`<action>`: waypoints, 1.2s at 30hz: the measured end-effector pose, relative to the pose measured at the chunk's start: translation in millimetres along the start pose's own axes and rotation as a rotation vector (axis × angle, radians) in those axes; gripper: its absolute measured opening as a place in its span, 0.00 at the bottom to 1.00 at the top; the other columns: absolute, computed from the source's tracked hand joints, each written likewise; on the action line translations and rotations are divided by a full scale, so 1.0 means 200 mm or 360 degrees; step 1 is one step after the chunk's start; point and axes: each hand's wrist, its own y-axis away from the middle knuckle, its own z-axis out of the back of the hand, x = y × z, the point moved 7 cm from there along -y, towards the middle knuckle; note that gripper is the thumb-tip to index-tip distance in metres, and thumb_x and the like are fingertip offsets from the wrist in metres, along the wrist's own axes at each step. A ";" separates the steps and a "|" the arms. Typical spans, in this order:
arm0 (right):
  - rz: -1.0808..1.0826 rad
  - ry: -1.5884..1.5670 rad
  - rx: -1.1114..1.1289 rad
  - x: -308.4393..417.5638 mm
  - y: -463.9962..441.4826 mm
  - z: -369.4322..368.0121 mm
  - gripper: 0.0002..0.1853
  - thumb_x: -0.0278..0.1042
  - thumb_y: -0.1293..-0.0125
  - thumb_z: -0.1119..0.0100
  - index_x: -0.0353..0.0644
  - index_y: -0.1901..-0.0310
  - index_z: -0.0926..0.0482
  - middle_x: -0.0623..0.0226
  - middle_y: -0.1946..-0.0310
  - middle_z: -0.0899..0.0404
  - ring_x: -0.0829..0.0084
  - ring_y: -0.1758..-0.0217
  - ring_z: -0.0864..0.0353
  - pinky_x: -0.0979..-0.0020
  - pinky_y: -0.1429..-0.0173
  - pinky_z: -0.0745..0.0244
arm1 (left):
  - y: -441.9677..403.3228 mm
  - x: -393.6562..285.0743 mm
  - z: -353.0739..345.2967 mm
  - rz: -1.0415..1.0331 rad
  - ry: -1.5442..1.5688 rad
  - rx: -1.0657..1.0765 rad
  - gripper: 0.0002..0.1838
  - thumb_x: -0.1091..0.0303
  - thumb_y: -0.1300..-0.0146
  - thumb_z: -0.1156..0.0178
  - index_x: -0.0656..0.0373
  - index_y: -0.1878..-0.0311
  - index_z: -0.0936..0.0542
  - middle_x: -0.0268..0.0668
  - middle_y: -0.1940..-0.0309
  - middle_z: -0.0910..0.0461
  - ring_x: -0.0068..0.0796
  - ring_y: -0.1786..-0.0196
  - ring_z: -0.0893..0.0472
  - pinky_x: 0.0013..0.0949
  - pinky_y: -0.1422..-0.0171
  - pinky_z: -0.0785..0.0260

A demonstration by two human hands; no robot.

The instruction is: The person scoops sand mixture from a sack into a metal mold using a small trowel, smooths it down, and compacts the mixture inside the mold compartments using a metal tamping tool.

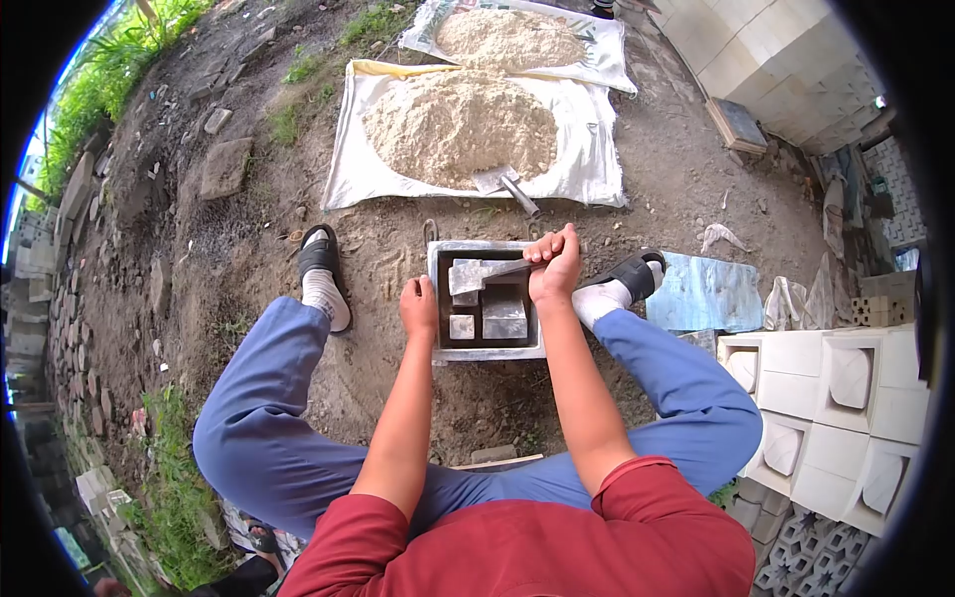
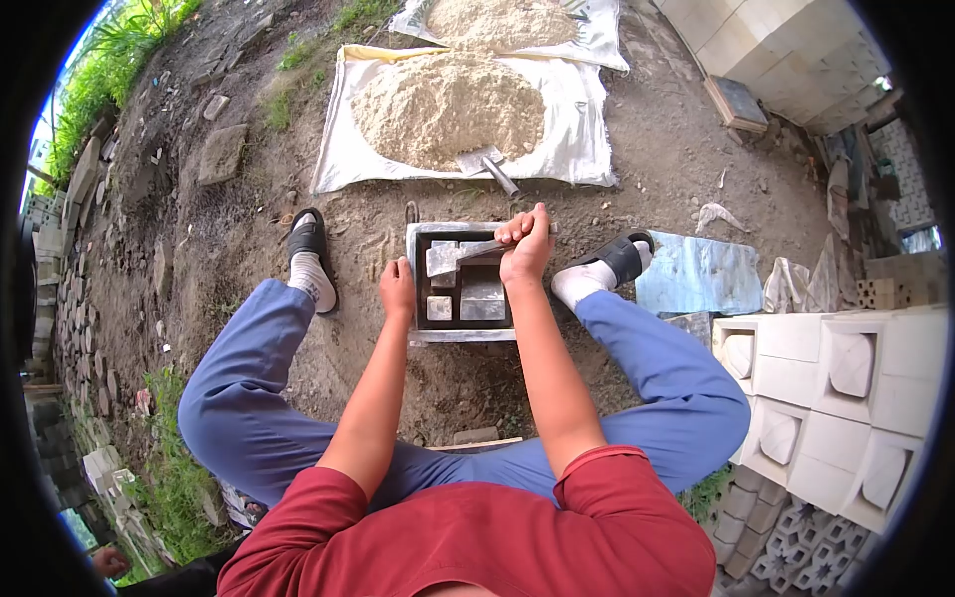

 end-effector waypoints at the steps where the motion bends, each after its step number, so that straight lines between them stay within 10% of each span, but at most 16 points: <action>1: -0.0010 -0.0070 -0.0171 0.00 -0.01 0.06 0.26 0.48 0.20 0.50 0.50 0.78 0.41 0.73 0.85 0.42 0.73 0.82 0.43 0.65 0.72 0.38 | 0.00 0.00 -0.01 -0.0005 0.0010 0.0000 0.22 0.51 0.23 0.45 0.63 0.58 0.17 0.51 0.61 0.16 0.54 0.56 0.17 0.51 0.50 0.27; 22: 0.0642 -0.0792 -0.1260 0.64 -0.10 0.58 0.23 0.44 0.24 0.51 0.54 0.77 0.48 0.75 0.83 0.44 0.72 0.79 0.42 0.65 0.66 0.34 | 0.10 -0.39 0.06 -0.0787 -0.0368 -0.0215 0.22 0.59 0.29 0.38 0.61 0.38 0.25 0.51 0.38 0.24 0.56 0.32 0.28 0.52 0.27 0.35; 36: 0.0339 -0.1109 -0.1625 0.08 -0.36 1.15 0.16 0.43 0.22 0.57 0.48 0.69 0.43 0.68 0.76 0.34 0.65 0.75 0.30 0.60 0.61 0.23 | 0.09 -0.84 -0.29 -0.1249 -0.0469 0.0201 0.20 0.59 0.29 0.36 0.59 0.40 0.21 0.47 0.33 0.24 0.54 0.24 0.31 0.53 0.21 0.41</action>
